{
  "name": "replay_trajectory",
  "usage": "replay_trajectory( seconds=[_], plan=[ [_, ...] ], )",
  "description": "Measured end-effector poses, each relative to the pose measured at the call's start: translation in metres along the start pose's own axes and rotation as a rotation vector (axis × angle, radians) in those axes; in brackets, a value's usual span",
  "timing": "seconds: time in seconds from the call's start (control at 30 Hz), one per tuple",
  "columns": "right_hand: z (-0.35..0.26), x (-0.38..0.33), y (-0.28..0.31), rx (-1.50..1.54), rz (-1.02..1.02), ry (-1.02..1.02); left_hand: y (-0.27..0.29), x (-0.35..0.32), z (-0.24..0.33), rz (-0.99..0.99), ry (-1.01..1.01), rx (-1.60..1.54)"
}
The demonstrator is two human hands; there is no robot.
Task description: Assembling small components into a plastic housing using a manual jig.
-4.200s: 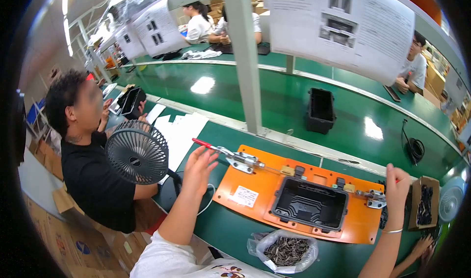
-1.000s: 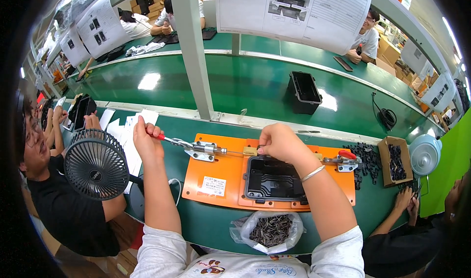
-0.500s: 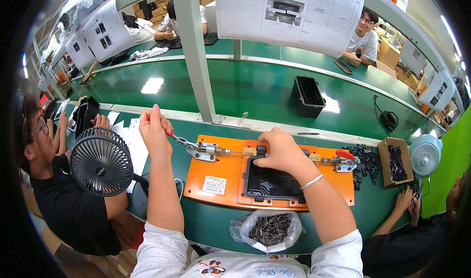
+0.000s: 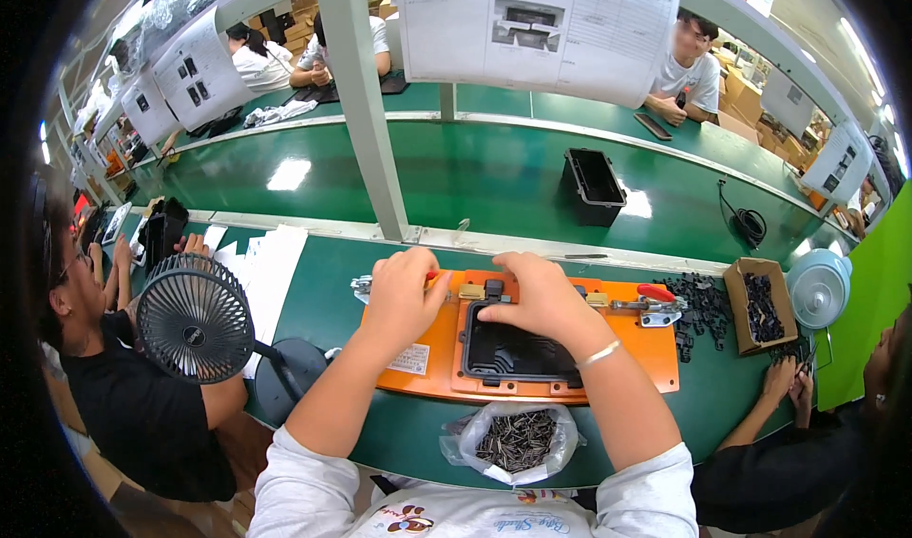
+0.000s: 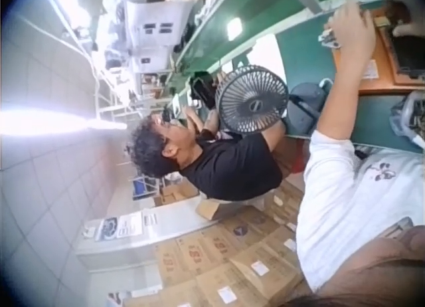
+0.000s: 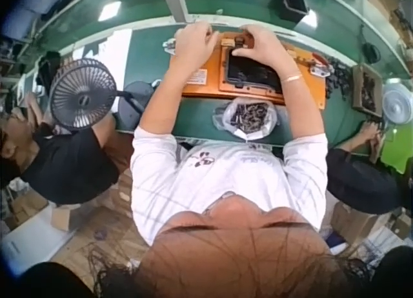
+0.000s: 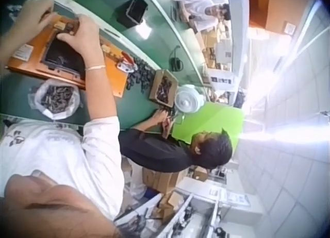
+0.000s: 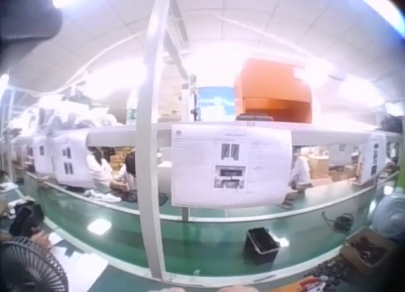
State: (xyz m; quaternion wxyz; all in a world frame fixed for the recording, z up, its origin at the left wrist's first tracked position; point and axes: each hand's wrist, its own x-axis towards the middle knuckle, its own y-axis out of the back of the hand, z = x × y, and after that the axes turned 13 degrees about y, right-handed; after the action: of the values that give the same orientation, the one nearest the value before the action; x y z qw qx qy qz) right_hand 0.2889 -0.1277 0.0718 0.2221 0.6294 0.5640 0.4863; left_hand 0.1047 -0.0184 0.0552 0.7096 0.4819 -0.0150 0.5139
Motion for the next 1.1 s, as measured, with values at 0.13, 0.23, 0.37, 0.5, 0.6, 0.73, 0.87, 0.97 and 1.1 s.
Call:
replay_trajectory(
  seconds=[0.13, 0.23, 0.37, 0.5, 0.6, 0.73, 0.87, 0.97, 1.1],
  plan=[
    [-0.009, -0.050, 0.023, -0.105, 0.157, -0.087, 0.018, -0.009, -0.025, 0.082, -0.152, 0.056],
    [0.005, -0.092, 0.037, -0.164, 0.279, -0.179, 0.025, 0.001, -0.030, 0.388, -0.180, -0.034],
    [0.024, -0.131, 0.071, -0.096, 0.805, -0.381, 0.062, 0.015, -0.091, 0.711, 0.330, -0.039],
    [0.048, -0.162, 0.082, -0.034, 1.063, -0.614, 0.057, -0.001, -0.102, 0.665, 0.427, 0.259],
    [0.014, -0.150, 0.062, 0.054, 0.523, -0.590, 0.040, -0.008, -0.023, 0.041, 0.509, -0.282],
    [-0.014, -0.118, 0.025, -0.054, 0.217, -0.567, 0.014, -0.026, 0.031, -0.551, 0.145, 0.298],
    [-0.012, -0.108, 0.026, -0.269, 0.215, -0.527, 0.011, -0.019, 0.039, -0.577, 0.143, 0.371],
    [-0.024, -0.098, 0.050, -0.116, 0.333, -0.468, 0.021, -0.012, 0.047, -0.454, 0.162, 0.282],
    [-0.008, -0.074, 0.084, 0.220, 0.468, -0.422, 0.049, -0.006, 0.058, -0.292, 0.202, -0.025]
  ],
)
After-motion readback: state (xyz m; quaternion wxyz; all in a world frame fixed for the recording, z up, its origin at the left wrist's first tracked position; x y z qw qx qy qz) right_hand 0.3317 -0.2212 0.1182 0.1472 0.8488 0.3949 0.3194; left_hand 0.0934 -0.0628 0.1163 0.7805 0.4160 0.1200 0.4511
